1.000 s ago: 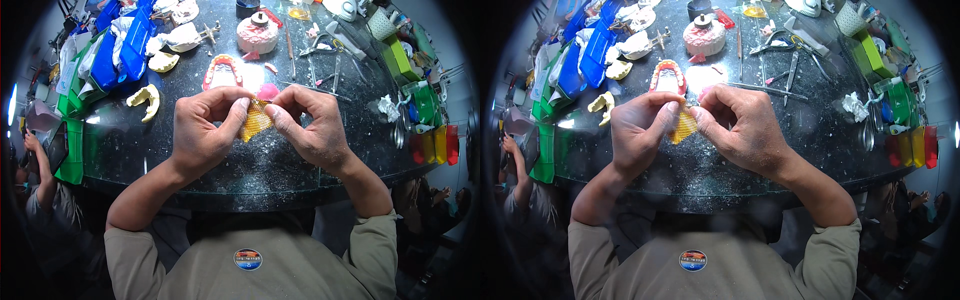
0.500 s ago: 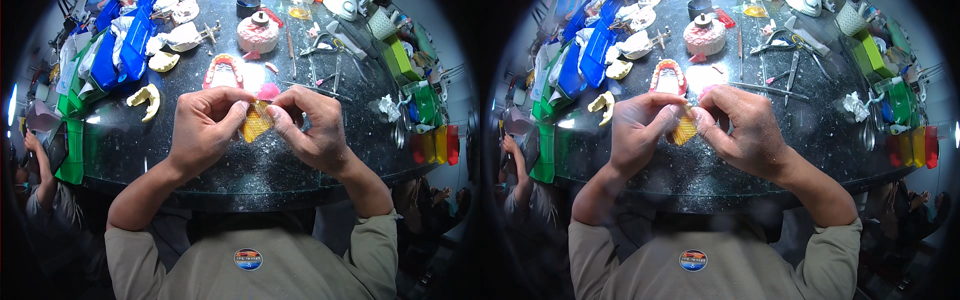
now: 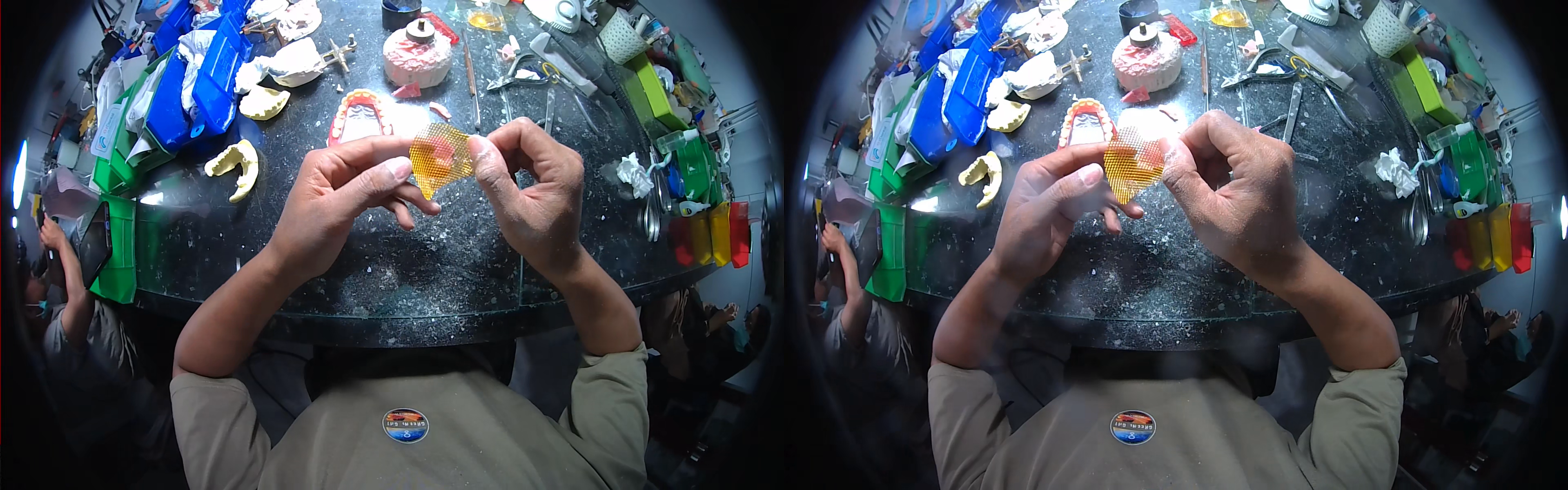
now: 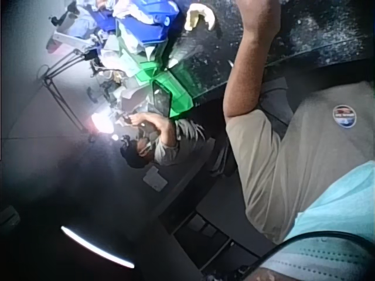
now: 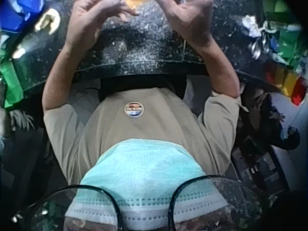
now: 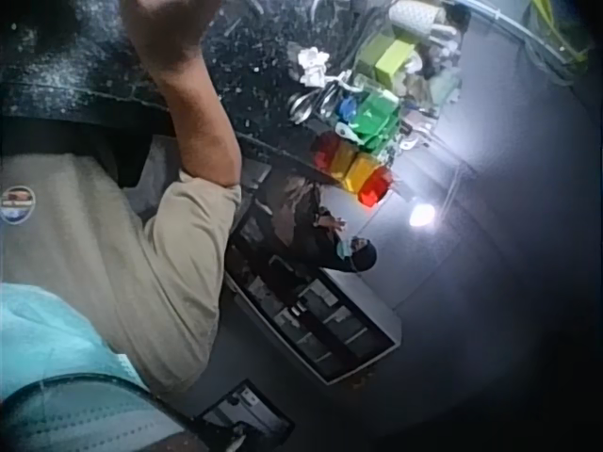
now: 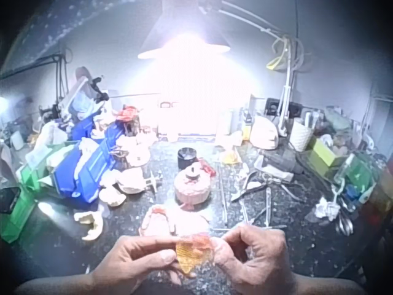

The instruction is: The dental technician fits a gold-colored wax mesh pattern onto a plaster model of a lower jaw and marks the mesh with a black pen.

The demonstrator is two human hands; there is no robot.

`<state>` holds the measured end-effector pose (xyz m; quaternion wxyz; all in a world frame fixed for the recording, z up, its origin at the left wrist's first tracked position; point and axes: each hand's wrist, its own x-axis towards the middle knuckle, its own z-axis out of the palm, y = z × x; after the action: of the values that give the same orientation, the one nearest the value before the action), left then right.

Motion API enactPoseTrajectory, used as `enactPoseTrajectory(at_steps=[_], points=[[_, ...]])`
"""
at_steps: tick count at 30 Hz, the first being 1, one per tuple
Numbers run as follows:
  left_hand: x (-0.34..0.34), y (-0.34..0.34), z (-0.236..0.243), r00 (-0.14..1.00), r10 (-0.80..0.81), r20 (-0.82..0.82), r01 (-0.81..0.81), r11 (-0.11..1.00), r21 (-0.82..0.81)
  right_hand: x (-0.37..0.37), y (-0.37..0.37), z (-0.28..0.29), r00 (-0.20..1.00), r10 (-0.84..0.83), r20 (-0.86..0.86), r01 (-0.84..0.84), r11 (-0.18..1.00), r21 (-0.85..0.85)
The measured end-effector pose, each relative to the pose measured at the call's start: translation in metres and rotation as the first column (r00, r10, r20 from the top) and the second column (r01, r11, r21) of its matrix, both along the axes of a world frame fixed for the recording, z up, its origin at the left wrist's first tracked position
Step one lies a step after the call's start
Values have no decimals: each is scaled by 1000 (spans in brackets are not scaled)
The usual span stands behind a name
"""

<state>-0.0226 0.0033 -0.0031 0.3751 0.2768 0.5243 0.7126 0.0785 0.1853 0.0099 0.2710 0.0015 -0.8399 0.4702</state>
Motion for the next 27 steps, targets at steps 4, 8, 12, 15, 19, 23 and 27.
enactPoseTrajectory(at_steps=[4, 8, 12, 15, 19, 23, 27], points=[[1, 1, -1, 998, -10, -66, 11, 1000, 11, 1, 1, 1, 999, 20, 39, -19, 1000, -19], [2, 1, -2, 996, 2, -87, 0, 1000, 17, -3, 2, -3, 1000, 26, 11, -25, 999, -21], [2, 0, -2, 995, 33, -94, -29, 999, 42, -3, 2, -4, 998, 59, 32, -59, 998, 1], [4, 1, -2, 994, 34, -107, -28, 998, 64, -3, 0, -3, 996, 74, 54, -73, 997, -19], [4, 0, -2, 984, 20, -177, -11, 999, 53, -2, -1, -2, 995, 78, 59, -78, 997, 3], [7, 1, 1, 982, 34, -186, -27, 999, 41, -2, -1, -4, 997, 67, 48, -69, 997, 47], [7, 2, 2, 989, 42, -143, -38, 999, 32, -3, -1, -5, 995, 67, 67, -66, 998, -18]])
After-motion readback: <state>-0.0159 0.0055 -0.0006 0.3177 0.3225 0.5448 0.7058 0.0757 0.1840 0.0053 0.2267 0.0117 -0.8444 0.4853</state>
